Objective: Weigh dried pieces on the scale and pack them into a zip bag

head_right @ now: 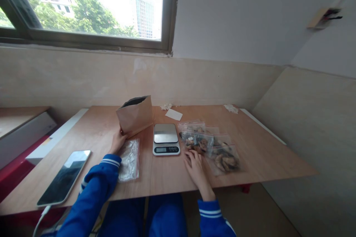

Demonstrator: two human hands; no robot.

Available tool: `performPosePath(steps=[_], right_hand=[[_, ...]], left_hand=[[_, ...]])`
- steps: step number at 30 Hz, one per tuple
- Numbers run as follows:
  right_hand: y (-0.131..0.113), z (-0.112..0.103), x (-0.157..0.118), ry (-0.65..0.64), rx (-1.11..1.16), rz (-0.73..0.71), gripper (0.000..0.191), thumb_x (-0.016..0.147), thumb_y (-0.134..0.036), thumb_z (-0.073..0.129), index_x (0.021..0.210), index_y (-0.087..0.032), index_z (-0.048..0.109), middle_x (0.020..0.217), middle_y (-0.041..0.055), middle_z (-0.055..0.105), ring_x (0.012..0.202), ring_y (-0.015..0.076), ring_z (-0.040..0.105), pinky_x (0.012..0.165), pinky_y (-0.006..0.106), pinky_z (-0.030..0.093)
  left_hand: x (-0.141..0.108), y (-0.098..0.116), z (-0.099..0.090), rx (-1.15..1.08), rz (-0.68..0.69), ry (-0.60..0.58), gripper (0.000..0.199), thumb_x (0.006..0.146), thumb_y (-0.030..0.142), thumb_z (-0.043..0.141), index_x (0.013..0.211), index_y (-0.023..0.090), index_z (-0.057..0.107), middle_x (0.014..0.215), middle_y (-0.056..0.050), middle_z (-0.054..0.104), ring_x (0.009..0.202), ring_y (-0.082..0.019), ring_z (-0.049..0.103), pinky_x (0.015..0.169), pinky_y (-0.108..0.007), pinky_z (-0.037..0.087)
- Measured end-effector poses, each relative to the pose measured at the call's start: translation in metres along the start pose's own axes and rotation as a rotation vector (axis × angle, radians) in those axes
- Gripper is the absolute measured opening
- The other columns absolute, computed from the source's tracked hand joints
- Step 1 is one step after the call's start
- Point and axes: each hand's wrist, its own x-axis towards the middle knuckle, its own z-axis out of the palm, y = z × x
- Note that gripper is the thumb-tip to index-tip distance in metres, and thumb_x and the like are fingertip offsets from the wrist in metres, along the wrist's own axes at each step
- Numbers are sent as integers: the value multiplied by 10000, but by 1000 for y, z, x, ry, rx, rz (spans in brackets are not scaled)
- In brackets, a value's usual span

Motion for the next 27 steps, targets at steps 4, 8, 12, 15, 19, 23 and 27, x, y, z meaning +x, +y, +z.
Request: performPosePath(steps=[4, 8, 12, 15, 19, 23, 27], right_hand=[[9, -12, 7, -86, 127, 24, 282, 883, -255, 425, 916, -241, 705, 964, 92, 695, 939, 260, 639, 873, 431, 506], [-12, -17, 41, -110, 277, 28, 289, 876, -246, 459, 1027, -234, 705, 1053, 81, 715, 994, 245, 658, 905, 411, 508], [-47, 10, 92, -120, 317, -68, 279, 881, -224, 479, 1030, -224, 715, 1034, 76, 725, 981, 226, 660, 883, 391, 508], [-72, 29, 118, -138, 293, -114, 266, 862, -195, 509, 1033, -200, 714, 1007, 88, 721, 971, 224, 648, 893, 392, 497], [-116, 14, 117, 7, 368, -207, 251, 881, -177, 473, 1009, -196, 688, 997, 86, 695, 990, 220, 620, 905, 382, 482], [-175, -28, 99, 67, 495, -356, 260, 895, -147, 432, 955, -220, 674, 925, 58, 667, 943, 200, 611, 879, 350, 487], [-203, -30, 102, -301, 419, -497, 406, 862, -62, 384, 1075, -234, 682, 1106, 51, 686, 1079, 192, 603, 966, 361, 465]], left_hand=[[0, -2, -5, 29, 10, 25, 379, 643, 217, 598, 1011, 141, 645, 1027, -118, 710, 976, -316, 647, 864, -411, 496], [-6, 2, -10, 0, 34, 20, 350, 689, 250, 549, 1009, 147, 648, 986, -99, 717, 967, -297, 649, 868, -394, 496], [-13, 12, -13, -96, 75, -15, 358, 704, 302, 560, 1024, 159, 633, 981, -70, 715, 975, -271, 644, 869, -357, 494], [-16, 18, -14, -138, 112, -7, 343, 697, 309, 572, 1000, 159, 631, 988, -76, 710, 966, -263, 646, 871, -350, 490], [-16, 19, -14, -124, 108, -10, 348, 693, 300, 572, 1007, 163, 632, 1023, -84, 707, 980, -262, 646, 893, -353, 483], [-15, 15, -13, -119, 104, -12, 335, 682, 272, 585, 1001, 181, 631, 1074, -81, 701, 1043, -267, 629, 939, -369, 466], [-16, 11, -11, -101, 80, 23, 300, 696, 224, 562, 983, 193, 645, 1126, -80, 690, 1130, -274, 595, 998, -398, 427]])
